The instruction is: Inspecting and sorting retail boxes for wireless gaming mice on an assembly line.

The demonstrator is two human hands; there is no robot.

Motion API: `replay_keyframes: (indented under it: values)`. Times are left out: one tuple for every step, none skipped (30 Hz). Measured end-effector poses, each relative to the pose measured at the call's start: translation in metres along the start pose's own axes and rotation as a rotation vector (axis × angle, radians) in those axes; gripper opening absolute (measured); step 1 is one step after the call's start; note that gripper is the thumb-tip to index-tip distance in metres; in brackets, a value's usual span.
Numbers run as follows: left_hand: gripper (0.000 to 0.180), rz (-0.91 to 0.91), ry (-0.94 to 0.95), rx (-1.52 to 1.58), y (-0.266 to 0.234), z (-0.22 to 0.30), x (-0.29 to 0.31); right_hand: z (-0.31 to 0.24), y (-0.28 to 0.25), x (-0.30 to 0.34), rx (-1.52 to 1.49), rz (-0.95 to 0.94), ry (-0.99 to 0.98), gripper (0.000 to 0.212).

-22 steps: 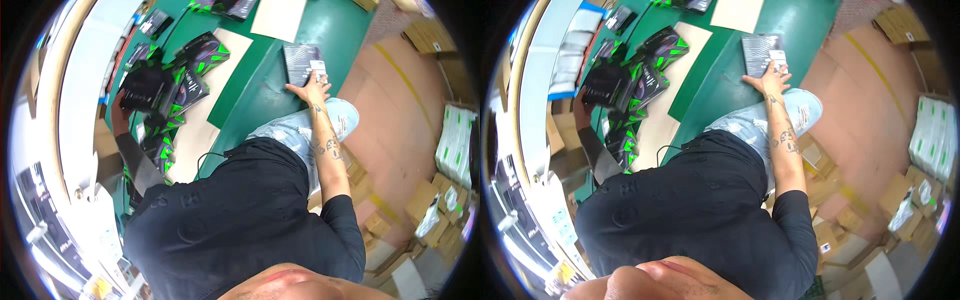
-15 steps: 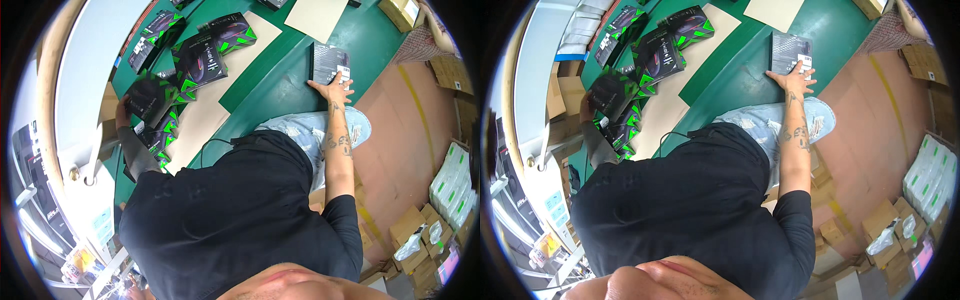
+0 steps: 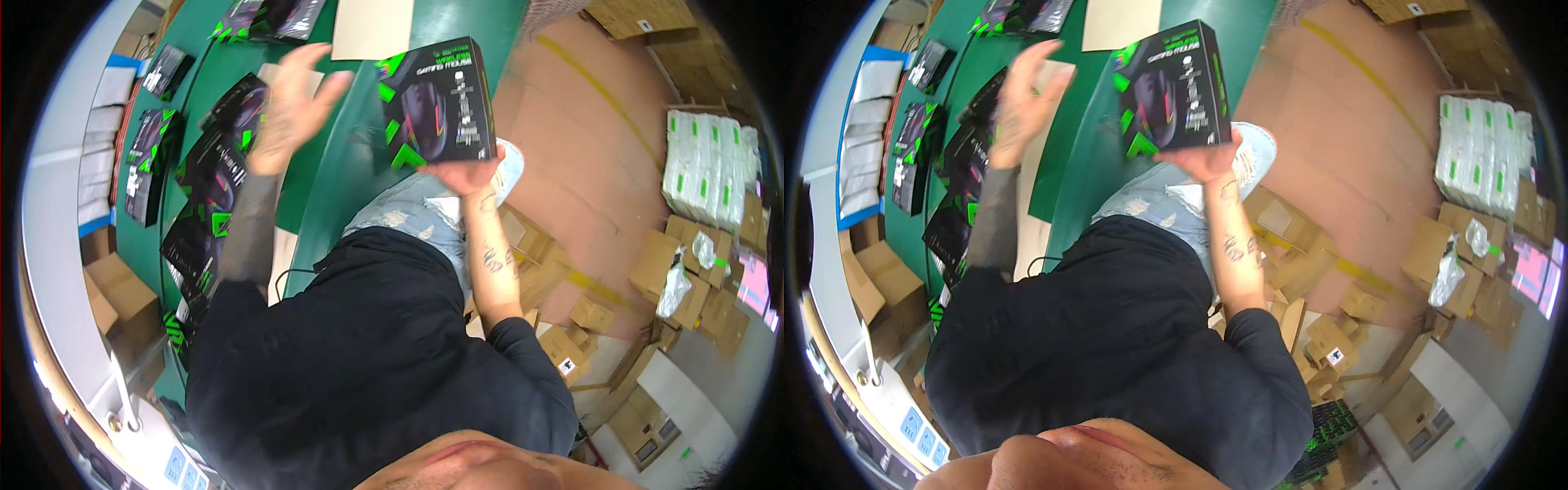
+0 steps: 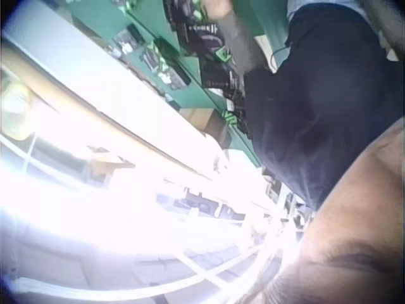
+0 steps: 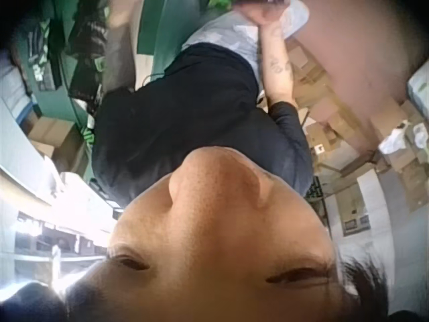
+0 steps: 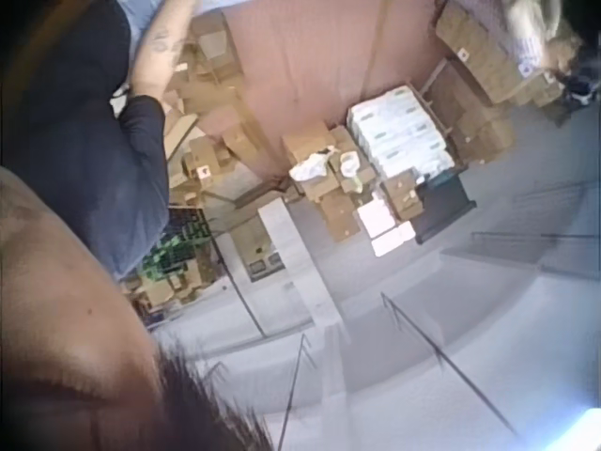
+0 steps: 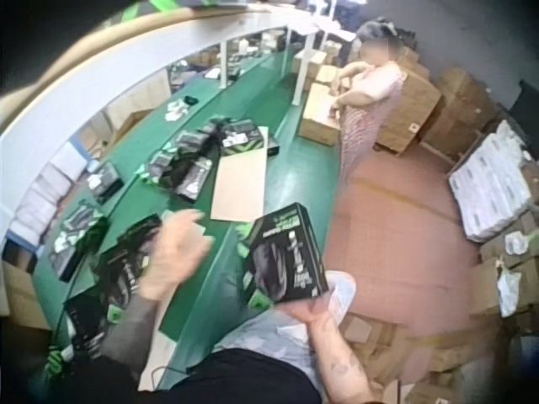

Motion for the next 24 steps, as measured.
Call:
replay_keyframes:
  values:
    - [0.050, -0.060, -0.001, 0.143, 0.033, 0.007, -0.009, 0.009, 0.004, 0.005, -0.059, -0.091, 0.002, 0.098]
    - [0.053, -0.125, -0.007, 0.282, 0.060, 0.016, -0.011, 0.016, 0.023, 0.006, 0.003, -0.004, -0.021, 0.102]
    - [0.054, -0.098, 0.005, 0.237, 0.075, 0.030, -0.012, 0.021, 0.025, 0.012, -0.002, 0.005, -0.027, 0.104]
    - [0.055, -0.078, 0.024, 0.210, 0.090, 0.040, -0.015, 0.023, 0.029, 0.018, -0.006, 0.026, -0.049, 0.105]
    - [0.057, -0.067, -0.065, 0.334, 0.095, 0.045, -0.016, 0.025, 0.032, 0.024, -0.030, 0.069, -0.082, 0.108]
    - [0.049, -0.048, -0.080, 0.446, 0.100, 0.041, -0.016, 0.030, 0.033, 0.026, -0.033, 0.224, -0.169, 0.105]
    - [0.044, -0.010, -0.089, 0.568, 0.105, 0.039, -0.014, 0.033, 0.029, 0.030, -0.027, 0.216, -0.217, 0.105]
    - [0.039, 0.026, -0.104, 0.688, 0.105, 0.041, -0.014, 0.037, 0.021, 0.036, -0.023, 0.208, -0.261, 0.105]
    - [0.033, 0.015, -0.120, 0.765, 0.101, 0.043, -0.013, 0.040, 0.013, 0.042, -0.007, 0.232, -0.298, 0.101]
    - [0.030, 0.064, -0.188, 0.955, 0.101, 0.044, -0.013, 0.039, 0.015, 0.044, -0.010, 0.237, -0.312, 0.101]
    - [0.030, 0.177, -0.276, 1.132, 0.101, 0.044, -0.013, 0.039, 0.019, 0.046, -0.223, 0.072, -0.310, 0.099]
    - [0.031, 0.294, -0.369, 1.303, 0.101, 0.042, -0.011, 0.040, 0.022, 0.047, -0.433, -0.098, -0.304, 0.097]
    - [0.046, 0.209, -0.336, 1.382, 0.091, 0.041, -0.020, 0.037, 0.013, 0.055, -0.241, 0.023, -0.208, 0.094]
    - [0.051, 0.184, -0.305, 1.756, 0.084, 0.026, -0.019, 0.037, 0.011, 0.054, -0.273, 0.295, -0.196, 0.097]
    - [0.051, 0.148, -0.155, 2.037, 0.087, 0.018, -0.021, 0.038, 0.006, 0.056, -0.337, 0.270, -0.214, 0.098]
    - [0.052, 0.106, 0.010, 2.315, 0.084, 0.018, -0.028, 0.038, 0.008, 0.055, -0.401, 0.250, -0.236, 0.099]
    - [0.052, 0.108, -0.001, 2.314, 0.083, 0.018, -0.031, 0.039, 0.011, 0.054, -0.409, 0.254, -0.234, 0.099]
    - [0.052, 0.084, 0.109, 2.317, 0.082, 0.019, -0.033, 0.036, 0.013, 0.054, -0.289, 0.321, -0.346, 0.094]
    - [0.052, 0.061, 0.221, 2.319, 0.081, 0.021, -0.034, 0.028, 0.024, 0.051, -0.163, 0.389, -0.454, 0.090]
    - [0.052, 0.067, 0.216, 2.318, 0.078, 0.025, -0.034, 0.022, 0.033, 0.046, -0.033, 0.452, -0.559, 0.086]
    - [0.051, 0.084, 0.212, 2.300, 0.074, 0.030, -0.032, 0.019, 0.036, 0.044, 0.100, 0.513, -0.662, 0.083]
    - [0.050, 0.086, 0.214, 2.293, 0.074, 0.036, -0.037, 0.014, 0.015, 0.037, 0.439, 0.177, -0.838, 0.089]
    - [0.051, 0.046, 0.346, 2.327, 0.074, 0.035, -0.037, 0.017, 0.010, 0.036, 0.437, 0.180, -0.824, 0.089]
    - [0.051, 0.061, 0.341, 2.322, 0.075, 0.034, -0.036, 0.020, 0.003, 0.034, 0.377, 0.203, -0.787, 0.087]
Point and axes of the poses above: each hand's wrist, its own x-axis away from the middle knuckle, its own y-axis out of the palm, z = x × y, the point moved 2 cm from there along -x, towards the middle knuckle, and after that the axes turned 13 degrees about y, right-handed, at the moved point
